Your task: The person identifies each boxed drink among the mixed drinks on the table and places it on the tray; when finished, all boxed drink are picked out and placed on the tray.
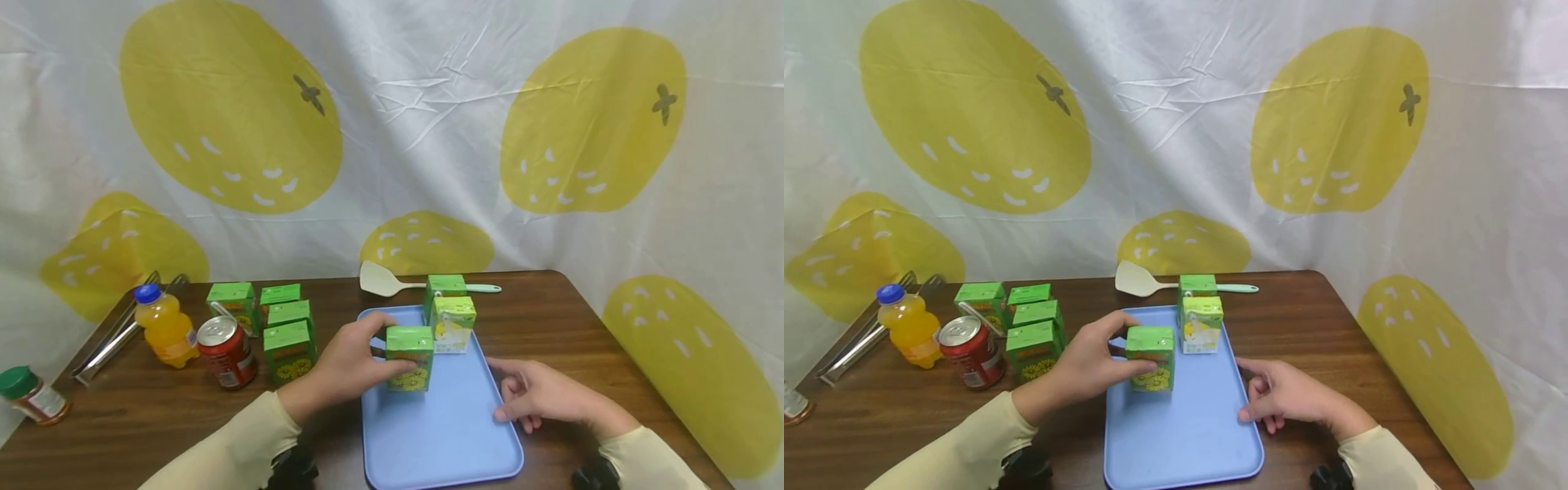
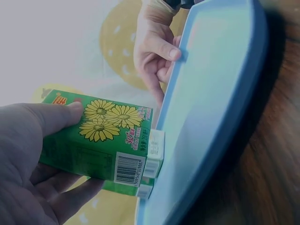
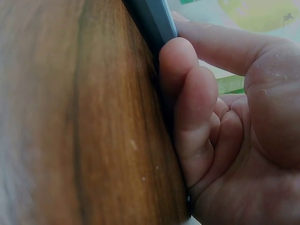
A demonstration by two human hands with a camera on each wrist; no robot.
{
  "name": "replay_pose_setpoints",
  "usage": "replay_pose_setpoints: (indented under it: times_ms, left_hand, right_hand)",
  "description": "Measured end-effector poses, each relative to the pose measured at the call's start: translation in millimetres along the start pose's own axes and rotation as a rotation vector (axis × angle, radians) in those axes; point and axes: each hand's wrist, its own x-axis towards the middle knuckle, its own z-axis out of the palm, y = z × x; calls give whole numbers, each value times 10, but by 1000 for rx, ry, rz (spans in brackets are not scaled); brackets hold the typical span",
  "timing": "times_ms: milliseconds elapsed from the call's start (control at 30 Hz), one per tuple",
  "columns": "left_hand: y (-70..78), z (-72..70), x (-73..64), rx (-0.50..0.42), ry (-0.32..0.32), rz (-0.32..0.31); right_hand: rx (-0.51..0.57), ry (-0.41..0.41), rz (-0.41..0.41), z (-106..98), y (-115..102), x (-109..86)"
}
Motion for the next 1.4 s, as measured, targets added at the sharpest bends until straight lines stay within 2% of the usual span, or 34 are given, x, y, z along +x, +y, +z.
replay_pose_setpoints:
  times_ms: [367, 667, 833, 1133, 1400]
  left_hand:
    - [-57, 235, 216, 7, -52, -4]
    - [-99, 404, 352, 92, -55, -16]
    - [-103, 504, 430, 102, -75, -18]
    - [-86, 604, 486, 137, -97, 3]
    - [-37, 646, 518, 152, -128, -26]
  right_hand:
    - [35, -17, -10, -8, 6, 1]
    - [56, -32, -10, -28, 21, -12]
    - [71, -39, -12, -39, 36, -40]
    - [70, -52, -25, -15, 21, -47]
    - [65, -55, -17, -21, -7, -79]
